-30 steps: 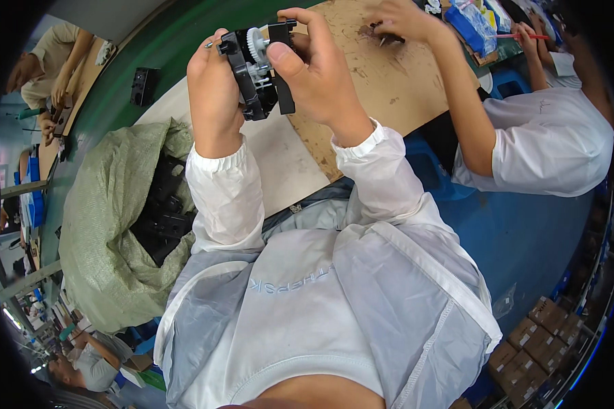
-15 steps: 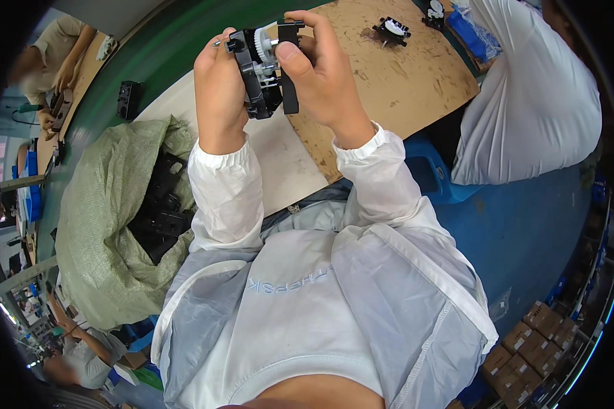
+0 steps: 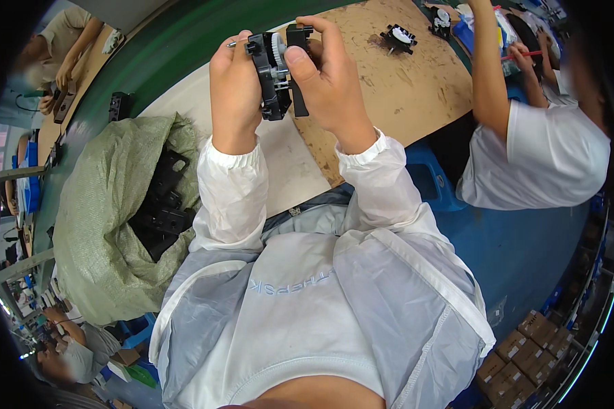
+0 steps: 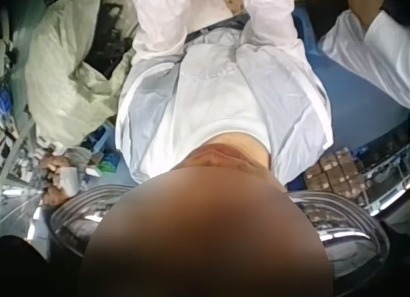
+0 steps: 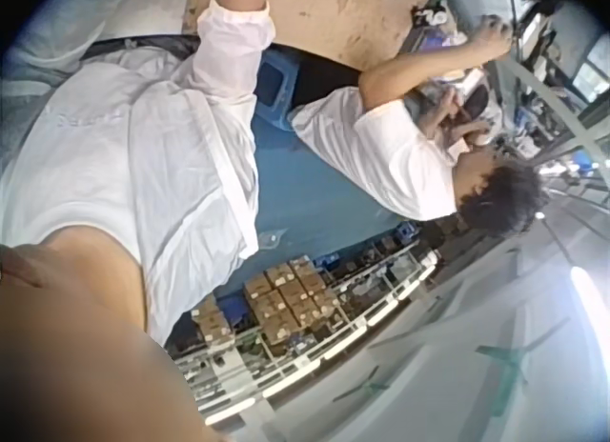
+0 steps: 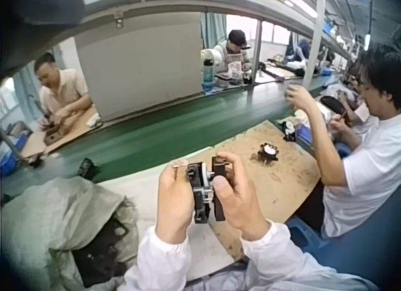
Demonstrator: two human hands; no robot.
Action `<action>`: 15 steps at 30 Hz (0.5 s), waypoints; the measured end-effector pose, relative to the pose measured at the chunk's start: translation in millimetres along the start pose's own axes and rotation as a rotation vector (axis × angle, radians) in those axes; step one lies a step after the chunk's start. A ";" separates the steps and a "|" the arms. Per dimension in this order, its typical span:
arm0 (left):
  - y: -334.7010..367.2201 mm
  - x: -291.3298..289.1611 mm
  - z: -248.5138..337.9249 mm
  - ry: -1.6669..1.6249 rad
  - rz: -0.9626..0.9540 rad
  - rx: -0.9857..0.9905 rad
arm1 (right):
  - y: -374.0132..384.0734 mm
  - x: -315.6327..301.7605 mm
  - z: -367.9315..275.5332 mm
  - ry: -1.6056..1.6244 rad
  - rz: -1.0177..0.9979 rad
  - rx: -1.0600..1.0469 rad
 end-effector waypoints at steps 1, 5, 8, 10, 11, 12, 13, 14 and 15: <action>0.0 0.5 -1.3 0.008 0.011 0.002 | 1.3 -0.6 -0.4 -0.056 0.003 -0.055; 1.7 0.3 -6.2 0.035 0.045 0.005 | 3.4 0.9 -2.6 -0.173 -0.006 -0.144; 4.5 -1.1 -9.7 0.072 0.069 0.010 | 4.9 3.9 0.4 -0.189 -0.042 -0.086; 5.8 -1.4 -11.1 0.098 0.087 0.020 | 6.9 4.5 3.8 -0.183 -0.051 -0.062; 6.3 -1.6 -11.4 0.127 0.100 0.031 | 8.3 4.6 7.3 -0.176 -0.055 -0.039; 6.6 -2.1 -11.9 0.156 0.114 0.042 | 9.6 5.0 11.1 -0.169 -0.060 -0.016; 6.6 -3.0 -12.4 0.186 0.130 0.053 | 10.3 5.5 14.7 -0.162 -0.066 0.007; 7.2 -3.4 -14.1 0.183 0.139 0.054 | 11.2 5.7 16.9 -0.161 -0.076 0.004; 7.5 -3.4 -17.4 0.188 0.142 0.046 | 11.6 4.9 20.0 -0.173 -0.085 0.002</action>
Point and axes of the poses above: each hand's wrist, its own y-axis towards the middle knuckle, its own x-axis out of the palm, z = x × y, the point moved 6 cm from there along y, towards the middle knuckle, and after that the axes turned 11 degrees about y, right-handed, at the moved point
